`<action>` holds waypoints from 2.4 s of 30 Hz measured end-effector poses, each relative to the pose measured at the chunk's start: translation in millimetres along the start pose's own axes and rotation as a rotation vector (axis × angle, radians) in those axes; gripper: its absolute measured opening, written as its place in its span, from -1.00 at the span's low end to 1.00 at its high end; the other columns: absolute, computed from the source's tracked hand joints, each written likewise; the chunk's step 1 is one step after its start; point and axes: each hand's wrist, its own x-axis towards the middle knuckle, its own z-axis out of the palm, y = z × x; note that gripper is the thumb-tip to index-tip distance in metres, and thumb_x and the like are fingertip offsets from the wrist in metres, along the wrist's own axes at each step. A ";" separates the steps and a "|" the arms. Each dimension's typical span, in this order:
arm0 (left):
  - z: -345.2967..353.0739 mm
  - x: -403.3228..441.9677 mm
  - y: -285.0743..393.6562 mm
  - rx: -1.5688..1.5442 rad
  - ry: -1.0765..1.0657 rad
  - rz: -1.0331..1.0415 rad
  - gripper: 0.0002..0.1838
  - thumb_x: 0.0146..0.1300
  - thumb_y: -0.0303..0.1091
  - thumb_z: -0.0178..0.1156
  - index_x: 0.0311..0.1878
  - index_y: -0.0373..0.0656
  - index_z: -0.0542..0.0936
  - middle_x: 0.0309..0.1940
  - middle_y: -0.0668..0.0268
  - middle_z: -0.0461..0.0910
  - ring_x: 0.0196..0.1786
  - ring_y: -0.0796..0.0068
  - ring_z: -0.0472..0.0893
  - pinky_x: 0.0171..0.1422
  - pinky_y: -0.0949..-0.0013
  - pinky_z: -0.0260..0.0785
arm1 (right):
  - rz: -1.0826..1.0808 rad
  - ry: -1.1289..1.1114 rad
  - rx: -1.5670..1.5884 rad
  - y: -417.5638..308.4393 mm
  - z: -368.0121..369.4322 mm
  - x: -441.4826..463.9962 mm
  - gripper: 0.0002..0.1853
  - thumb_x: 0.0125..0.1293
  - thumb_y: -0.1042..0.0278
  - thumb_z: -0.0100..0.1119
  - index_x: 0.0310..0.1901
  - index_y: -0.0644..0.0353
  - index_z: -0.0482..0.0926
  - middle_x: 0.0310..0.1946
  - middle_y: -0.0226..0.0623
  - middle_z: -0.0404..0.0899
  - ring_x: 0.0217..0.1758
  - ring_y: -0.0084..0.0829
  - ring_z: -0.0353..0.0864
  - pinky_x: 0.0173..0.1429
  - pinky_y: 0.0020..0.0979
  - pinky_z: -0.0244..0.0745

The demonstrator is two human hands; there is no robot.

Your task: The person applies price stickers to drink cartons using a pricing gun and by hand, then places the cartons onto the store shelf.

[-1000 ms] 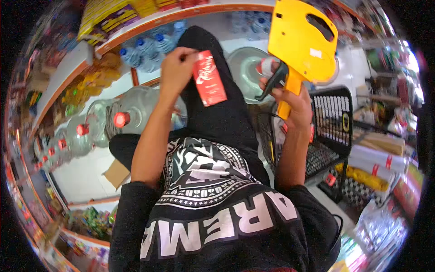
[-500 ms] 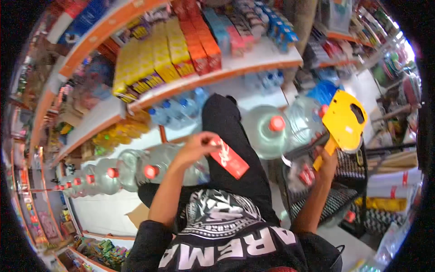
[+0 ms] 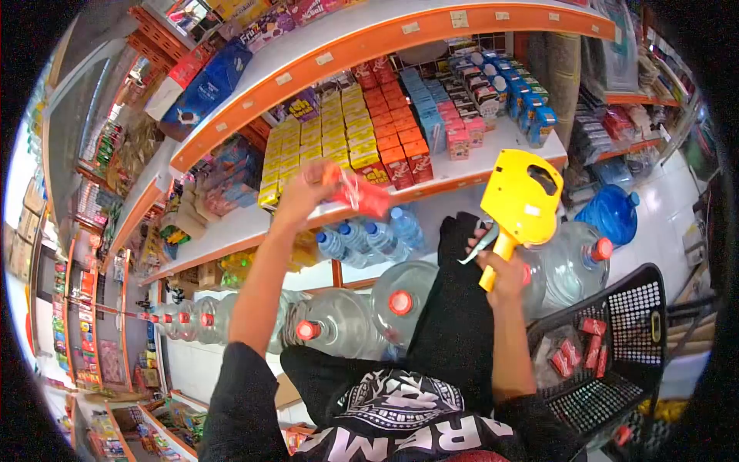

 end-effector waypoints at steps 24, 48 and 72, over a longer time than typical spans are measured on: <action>12.5 369.8 -81.2 0.647 0.201 0.691 -0.65 0.18 -0.23 0.17 -0.03 -0.22 0.49 -0.32 0.32 0.54 -0.26 0.48 0.50 -0.16 0.38 0.39 | 0.165 0.003 0.035 44.1 15.4 43.6 -0.39 -0.15 0.72 0.01 0.09 0.35 0.28 -0.14 -0.16 0.48 -0.06 -0.25 0.53 0.13 -0.25 0.40; 16.5 370.5 -89.1 0.491 0.196 0.524 -0.58 0.09 -0.30 0.27 0.02 -0.20 0.46 -0.23 0.26 0.55 -0.29 0.50 0.54 -0.28 0.38 0.44 | 0.174 -0.015 0.037 41.5 20.3 42.9 -0.41 -0.11 0.82 -0.01 0.07 0.31 0.28 -0.14 -0.17 0.46 -0.04 -0.25 0.53 0.12 -0.25 0.41; 13.8 364.7 -88.5 0.739 0.412 0.776 -0.51 0.06 -0.31 0.28 0.04 -0.27 0.38 -0.13 0.14 0.52 -0.22 0.30 0.59 -0.18 0.25 0.46 | 0.186 -0.016 0.014 40.4 20.2 42.1 -0.42 -0.11 0.79 0.02 0.07 0.31 0.28 -0.12 -0.17 0.46 -0.03 -0.25 0.54 0.11 -0.27 0.42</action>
